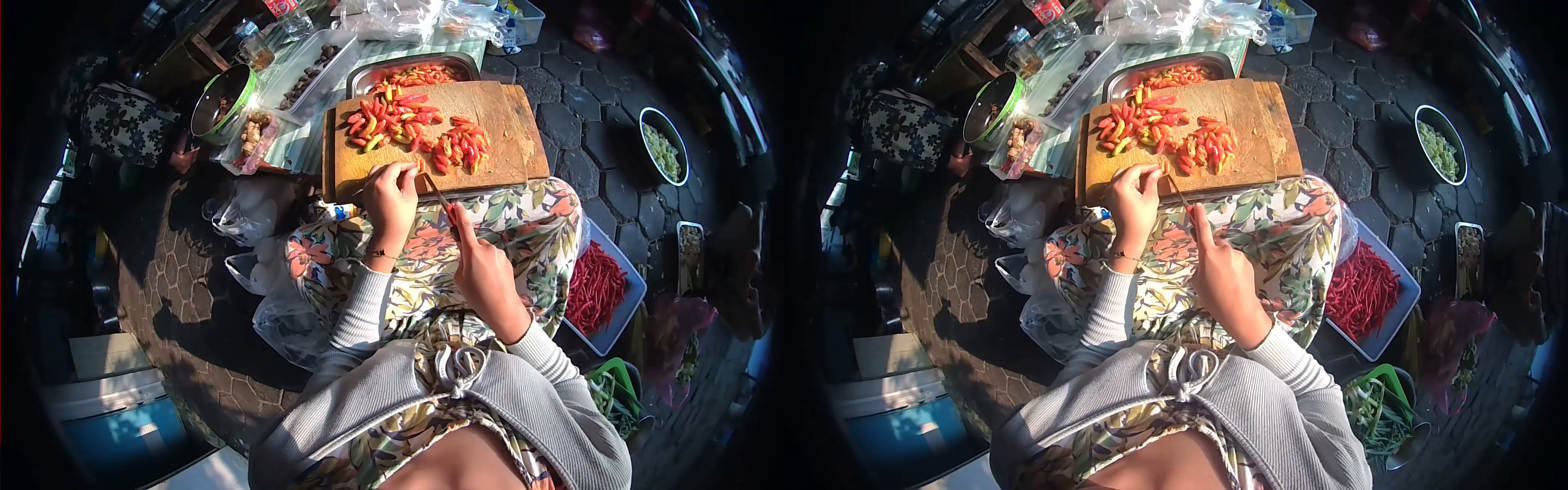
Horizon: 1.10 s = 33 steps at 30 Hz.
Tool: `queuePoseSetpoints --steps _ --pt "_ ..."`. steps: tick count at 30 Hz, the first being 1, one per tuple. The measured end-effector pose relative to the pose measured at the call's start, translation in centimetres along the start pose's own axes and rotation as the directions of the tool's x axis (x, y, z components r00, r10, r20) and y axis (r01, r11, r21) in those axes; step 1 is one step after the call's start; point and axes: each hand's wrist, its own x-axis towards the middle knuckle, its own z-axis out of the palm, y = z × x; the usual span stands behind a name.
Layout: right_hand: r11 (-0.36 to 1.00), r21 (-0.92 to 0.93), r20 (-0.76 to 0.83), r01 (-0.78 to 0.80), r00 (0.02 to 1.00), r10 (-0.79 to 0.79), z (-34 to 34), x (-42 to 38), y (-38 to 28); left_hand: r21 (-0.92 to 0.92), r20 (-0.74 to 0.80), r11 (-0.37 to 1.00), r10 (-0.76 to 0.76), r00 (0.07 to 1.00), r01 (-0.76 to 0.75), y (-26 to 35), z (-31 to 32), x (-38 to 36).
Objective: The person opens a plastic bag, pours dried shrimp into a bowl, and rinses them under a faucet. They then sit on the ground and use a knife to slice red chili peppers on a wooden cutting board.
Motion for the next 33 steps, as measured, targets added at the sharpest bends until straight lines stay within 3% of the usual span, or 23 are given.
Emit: queuePoseSetpoints --steps 3,7,9,10,12,16,18,20,21,22,24,25,30,33 --pt "0.999 0.028 -0.007 0.032 0.999 -0.032 -1.0 0.0 0.4 -0.036 -0.018 0.999 -0.023 1.0 0.023 -0.6 0.3 0.8" --pt "0.998 0.02 0.002 0.062 0.998 -0.062 -0.2 0.7 0.0 0.069 -0.024 0.993 0.097 0.995 -0.095 -0.2 -0.1 3.6" --pt "0.997 0.036 0.0 0.066 0.998 -0.066 0.2 0.9 -0.4 0.052 0.109 0.996 0.06 0.992 -0.066 -0.3 0.1 4.8" --pt "0.997 0.033 0.012 0.065 0.998 -0.066 0.5 1.2 -0.3 0.054 0.104 0.996 0.069 0.992 -0.075 -0.2 0.1 5.1" --pt "0.997 0.031 -0.01 0.069 0.998 -0.068 1.2 1.9 0.2 0.138 0.215 0.99 0.003 0.977 -0.033 0.1 0.4 5.7" --pt "0.999 0.034 -0.069 0.031 0.997 -0.029 0.7 2.8 1.1 0.104 0.093 0.991 0.079 0.993 -0.088 -0.4 0.8 5.6" --pt "0.998 0.043 -0.09 0.038 0.995 -0.034 0.3 3.0 1.4 -0.081 0.022 0.997 0.01 1.0 -0.008 -1.5 0.8 5.2" --pt "0.997 0.04 -0.08 0.061 0.995 -0.058 0.0 2.9 1.4 -0.125 -0.038 0.992 0.025 0.999 -0.03 -1.2 -0.6 4.5" --pt "0.997 0.041 -0.073 0.062 0.996 -0.059 0.1 2.9 1.2 -0.002 -0.021 1.0 0.015 1.0 -0.015 -0.1 -1.6 3.6" --pt "0.998 0.035 -0.048 0.057 0.997 -0.055 0.2 3.1 1.0 -0.025 -0.001 0.999 -0.025 1.0 0.025 -0.4 -1.4 2.9" --pt "0.998 0.031 -0.014 0.056 0.998 -0.056 0.4 3.4 0.7 0.004 -0.02 0.997 0.072 0.997 -0.072 -0.7 -0.8 1.9" --pt "0.999 0.024 -0.02 0.044 0.999 -0.043 0.5 3.7 0.7 0.119 -0.005 0.992 0.028 1.0 -0.027 0.5 -1.1 1.4" --pt "0.998 0.035 -0.104 0.049 0.994 -0.045 0.0 4.0 1.2 0.075 -0.012 0.992 0.101 0.995 -0.1 0.4 -0.2 0.4" --pt "0.997 0.003 -0.11 0.072 0.991 -0.072 -0.5 3.2 0.7 0.037 -0.03 0.975 0.219 0.975 -0.217 0.1 -0.3 0.0"
